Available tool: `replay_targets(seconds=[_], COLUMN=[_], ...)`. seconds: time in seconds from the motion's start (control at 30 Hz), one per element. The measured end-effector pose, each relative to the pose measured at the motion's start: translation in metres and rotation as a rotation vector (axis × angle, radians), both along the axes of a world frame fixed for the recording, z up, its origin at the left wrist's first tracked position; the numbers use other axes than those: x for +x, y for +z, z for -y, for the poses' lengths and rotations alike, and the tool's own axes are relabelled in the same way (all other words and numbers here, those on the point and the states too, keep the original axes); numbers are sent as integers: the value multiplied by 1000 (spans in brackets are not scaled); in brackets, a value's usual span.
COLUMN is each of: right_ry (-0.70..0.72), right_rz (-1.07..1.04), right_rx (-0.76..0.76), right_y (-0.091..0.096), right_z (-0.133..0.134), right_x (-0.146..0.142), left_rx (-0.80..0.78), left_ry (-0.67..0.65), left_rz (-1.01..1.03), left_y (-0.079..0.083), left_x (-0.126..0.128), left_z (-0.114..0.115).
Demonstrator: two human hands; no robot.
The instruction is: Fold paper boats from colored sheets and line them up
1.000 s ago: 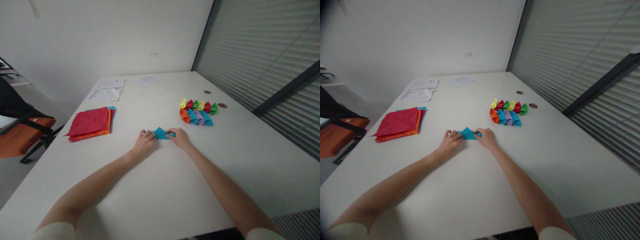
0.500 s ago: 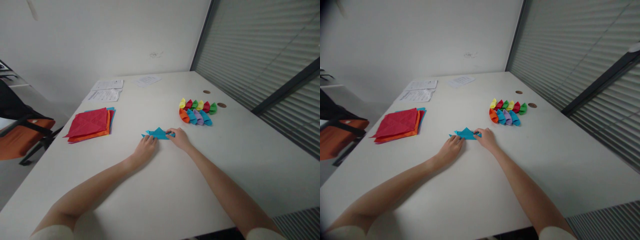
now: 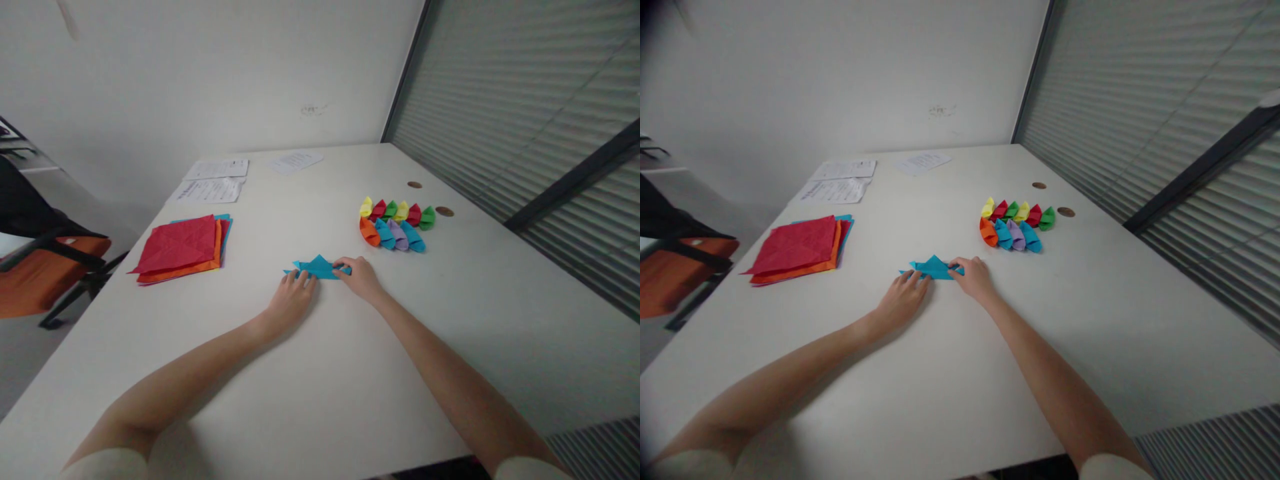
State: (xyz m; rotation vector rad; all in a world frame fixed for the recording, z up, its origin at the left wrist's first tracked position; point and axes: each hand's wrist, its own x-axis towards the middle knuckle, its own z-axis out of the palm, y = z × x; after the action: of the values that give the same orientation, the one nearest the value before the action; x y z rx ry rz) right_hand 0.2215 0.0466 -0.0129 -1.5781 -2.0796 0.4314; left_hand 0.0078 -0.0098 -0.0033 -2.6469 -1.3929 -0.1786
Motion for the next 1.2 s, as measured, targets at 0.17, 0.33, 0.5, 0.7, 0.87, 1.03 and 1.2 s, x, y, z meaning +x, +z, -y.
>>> replay_targets(seconds=[0.17,0.33,0.5,0.7,0.87,1.03,1.2], right_ry=[6,3,-25,-15,-28,40,162], right_rz=[-4,-13,5,19,234,396,325], right_rx=[-2,-14,-16,26,286,481,511], right_y=[1,3,5,3,8,21,22], right_z=[0,1,2,5,12,22,26], right_x=[0,-1,-3,-3,-8,-11,-9], left_rx=[-29,-61,-44,-19,-5,-16,-23], left_ry=[28,52,45,44,49,78,100], left_rz=[-8,-36,-25,7,38,39,45], left_y=[5,13,13,12,15,16,16], left_x=[2,1,-1,1,1,-1,-2], left_z=[0,-1,-3,1,4,1,0])
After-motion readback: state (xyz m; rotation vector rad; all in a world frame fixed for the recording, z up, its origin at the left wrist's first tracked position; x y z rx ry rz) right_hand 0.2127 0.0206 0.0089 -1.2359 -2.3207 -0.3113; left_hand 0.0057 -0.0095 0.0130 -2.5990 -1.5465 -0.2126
